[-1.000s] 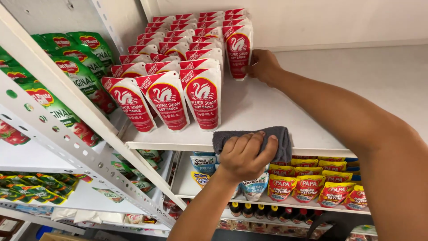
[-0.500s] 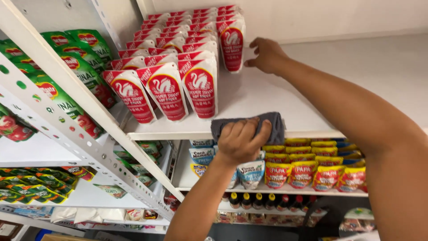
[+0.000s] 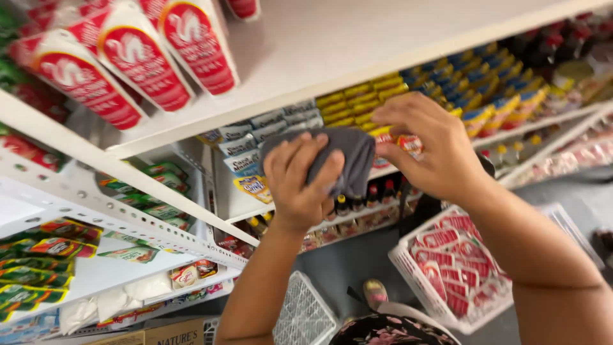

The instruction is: Restocking and organizing condiment pouches on a grocery store shelf from a white basket.

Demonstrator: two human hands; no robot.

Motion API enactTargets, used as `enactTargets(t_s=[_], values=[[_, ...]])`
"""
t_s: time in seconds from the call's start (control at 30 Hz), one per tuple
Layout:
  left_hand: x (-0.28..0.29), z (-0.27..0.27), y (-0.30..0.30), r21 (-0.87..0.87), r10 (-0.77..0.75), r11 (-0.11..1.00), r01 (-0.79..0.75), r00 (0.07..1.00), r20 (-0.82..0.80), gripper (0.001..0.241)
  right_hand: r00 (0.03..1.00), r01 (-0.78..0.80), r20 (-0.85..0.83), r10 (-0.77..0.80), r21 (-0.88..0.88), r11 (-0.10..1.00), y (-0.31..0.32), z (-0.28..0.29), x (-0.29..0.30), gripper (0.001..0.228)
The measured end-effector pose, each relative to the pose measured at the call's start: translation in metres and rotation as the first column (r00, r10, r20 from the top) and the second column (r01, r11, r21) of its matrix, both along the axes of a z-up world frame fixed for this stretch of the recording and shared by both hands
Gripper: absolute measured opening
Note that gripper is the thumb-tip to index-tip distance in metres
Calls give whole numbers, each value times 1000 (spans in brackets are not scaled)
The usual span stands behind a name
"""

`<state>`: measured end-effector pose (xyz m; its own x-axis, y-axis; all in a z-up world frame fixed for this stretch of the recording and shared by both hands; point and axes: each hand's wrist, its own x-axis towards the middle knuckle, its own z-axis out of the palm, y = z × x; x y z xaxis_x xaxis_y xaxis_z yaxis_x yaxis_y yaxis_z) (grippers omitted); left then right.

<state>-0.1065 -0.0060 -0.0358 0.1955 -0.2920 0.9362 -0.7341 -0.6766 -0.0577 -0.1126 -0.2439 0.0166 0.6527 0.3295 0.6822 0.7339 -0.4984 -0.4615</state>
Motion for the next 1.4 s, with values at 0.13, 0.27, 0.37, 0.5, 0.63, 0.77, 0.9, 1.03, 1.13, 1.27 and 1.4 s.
enactTargets(t_s=[0.13,0.27,0.37,0.5,0.63,0.77,0.9,1.03,1.13,1.27,1.4], values=[[-34,-71,-5,-38,-179,984,177,980,-88,37,990,86,-119,-77,70,994,-43,-69,-51,34],[-74,-148,-19,-262,-334,937,233,820,-464,46,875,153,-482,42,357,921,-89,-143,-94,30],[-95,-184,-30,-392,-359,912,117,689,-629,38,790,290,-612,40,430,855,-120,-194,-110,30],[-116,-206,-50,-518,-440,855,-5,521,-731,51,604,507,-796,29,412,757,-149,-239,-123,30],[-122,-215,-83,-534,-467,840,-92,378,-799,51,560,514,-817,-138,212,831,-174,-288,-117,27],[-127,-237,-122,-544,-488,827,-142,302,-819,43,473,436,-868,-154,78,896,-206,-364,-100,26],[-130,-251,-167,-532,-463,821,-207,303,-833,35,377,325,-897,-232,-106,940,-236,-519,-94,27],[-143,-270,-202,-482,-438,810,-335,201,-876,32,265,282,-919,-292,-215,935,-239,-658,-105,26],[-139,-284,-223,-422,-407,811,-405,129,-904,34,-25,302,-956,-293,-287,909,-227,-675,-97,39],[-151,-298,-237,-400,-365,798,-452,166,-916,41,-86,266,-958,-274,-287,920,-219,-716,-106,66],[-161,-312,-243,-397,-313,803,-444,252,-915,39,67,143,-947,-313,-301,943,-205,-707,-96,46]])
